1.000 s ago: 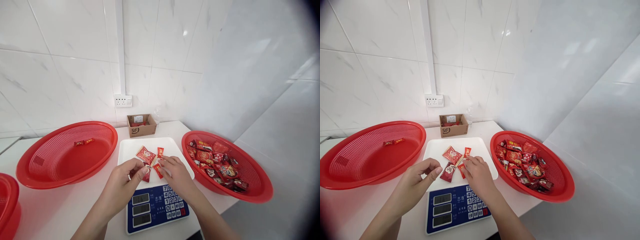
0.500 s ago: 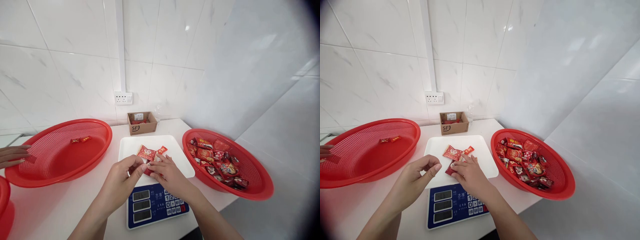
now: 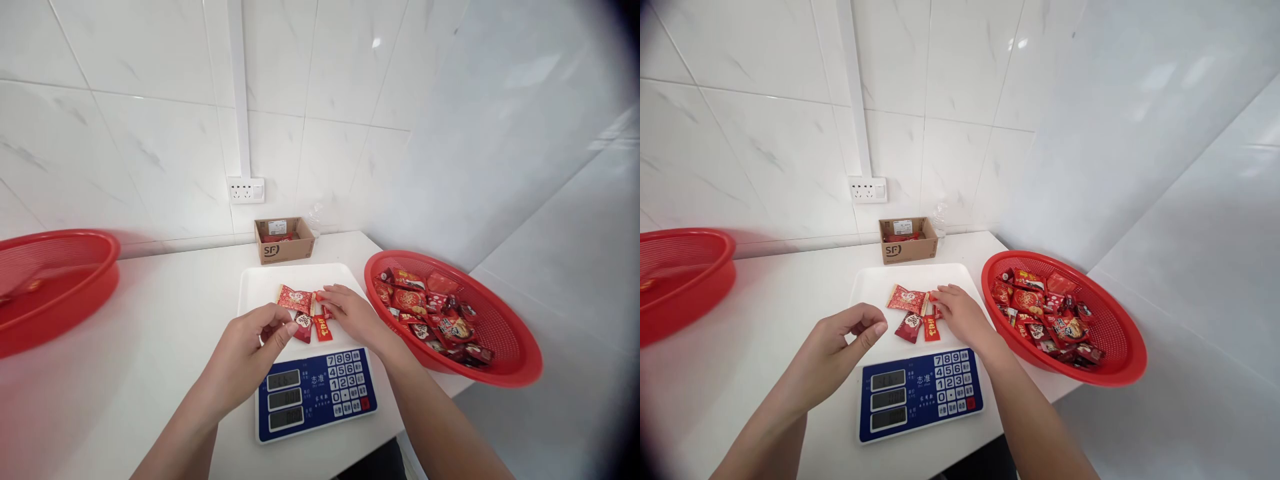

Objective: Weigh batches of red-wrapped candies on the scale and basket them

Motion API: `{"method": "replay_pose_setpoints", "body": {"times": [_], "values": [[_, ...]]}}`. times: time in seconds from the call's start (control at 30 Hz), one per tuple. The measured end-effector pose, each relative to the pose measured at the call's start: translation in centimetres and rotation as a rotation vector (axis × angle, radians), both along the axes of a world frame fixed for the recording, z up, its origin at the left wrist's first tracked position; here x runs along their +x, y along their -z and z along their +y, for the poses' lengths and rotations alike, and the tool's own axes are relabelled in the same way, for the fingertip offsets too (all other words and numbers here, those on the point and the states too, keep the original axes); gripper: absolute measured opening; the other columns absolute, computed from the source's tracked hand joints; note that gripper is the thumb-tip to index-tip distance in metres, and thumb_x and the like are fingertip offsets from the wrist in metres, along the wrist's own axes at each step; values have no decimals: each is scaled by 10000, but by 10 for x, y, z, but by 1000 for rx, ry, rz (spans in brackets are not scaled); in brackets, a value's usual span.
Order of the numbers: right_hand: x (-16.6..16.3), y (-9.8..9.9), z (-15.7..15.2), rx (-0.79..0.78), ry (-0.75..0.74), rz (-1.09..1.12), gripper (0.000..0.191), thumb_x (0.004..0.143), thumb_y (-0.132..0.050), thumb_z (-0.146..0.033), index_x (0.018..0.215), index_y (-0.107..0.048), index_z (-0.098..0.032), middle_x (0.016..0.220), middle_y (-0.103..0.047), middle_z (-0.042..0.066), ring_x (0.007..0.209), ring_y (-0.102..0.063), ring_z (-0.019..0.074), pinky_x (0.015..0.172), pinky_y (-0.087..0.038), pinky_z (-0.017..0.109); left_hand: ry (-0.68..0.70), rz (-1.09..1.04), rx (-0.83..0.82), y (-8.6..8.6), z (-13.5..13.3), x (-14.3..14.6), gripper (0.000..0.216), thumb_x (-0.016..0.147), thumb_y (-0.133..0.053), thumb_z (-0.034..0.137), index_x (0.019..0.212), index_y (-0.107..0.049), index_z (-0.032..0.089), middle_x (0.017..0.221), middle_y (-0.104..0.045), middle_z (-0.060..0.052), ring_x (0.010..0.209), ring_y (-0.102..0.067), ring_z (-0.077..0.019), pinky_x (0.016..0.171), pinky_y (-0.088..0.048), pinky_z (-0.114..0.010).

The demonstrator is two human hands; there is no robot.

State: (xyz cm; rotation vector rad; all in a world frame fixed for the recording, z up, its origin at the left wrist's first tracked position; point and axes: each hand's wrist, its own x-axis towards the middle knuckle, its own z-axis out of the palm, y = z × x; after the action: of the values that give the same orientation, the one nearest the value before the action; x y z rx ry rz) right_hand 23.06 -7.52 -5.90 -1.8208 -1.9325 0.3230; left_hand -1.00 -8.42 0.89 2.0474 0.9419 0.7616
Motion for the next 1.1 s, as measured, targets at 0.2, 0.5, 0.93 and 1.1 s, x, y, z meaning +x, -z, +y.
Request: {"method": "replay_pose_setpoints", "body": {"times": [0.2, 0.5, 0.93, 1.1], "values": [[1, -5, 11, 14, 8, 38, 282, 855, -437, -144, 962, -691, -208, 1152, -640, 68, 1065, -576, 217, 922, -432, 368, -18, 13, 17, 1, -1, -1, 270, 895, -415, 405, 777, -572, 221, 696, -576, 9, 640, -524, -132, 537, -406, -209], [-4, -8, 9, 26, -16, 97, 324, 817, -416, -56, 939, -687, -187, 1216, -602, 67, 1146, -527, 180, 990, -392, 340, -22, 10, 20, 3, 1, -1, 255, 890, -425, 404, 783, -571, 224, 699, -583, 21, 636, -512, -126, 534, -391, -209], [-31, -13, 2, -23, -251, -99, 352, 931, -405, -300, 1241, -569, -275, 1388, -458, 0, 1360, -203, 312, 1073, -209, 553, -9, 10, 12, 1, 1, 0, 248, 895, -427, 394, 764, -549, 222, 686, -559, 35, 628, -493, -114, 555, -385, -206], [-31, -12, 3, -96, -180, -157, 385, 951, -333, -265, 1281, -531, -272, 1389, -456, 7, 1345, -241, 307, 1071, -178, 569, -23, 15, 2, 2, 2, 0, 252, 887, -433, 394, 759, -560, 218, 699, -576, 28, 637, -504, -117, 555, -395, -213]]}}
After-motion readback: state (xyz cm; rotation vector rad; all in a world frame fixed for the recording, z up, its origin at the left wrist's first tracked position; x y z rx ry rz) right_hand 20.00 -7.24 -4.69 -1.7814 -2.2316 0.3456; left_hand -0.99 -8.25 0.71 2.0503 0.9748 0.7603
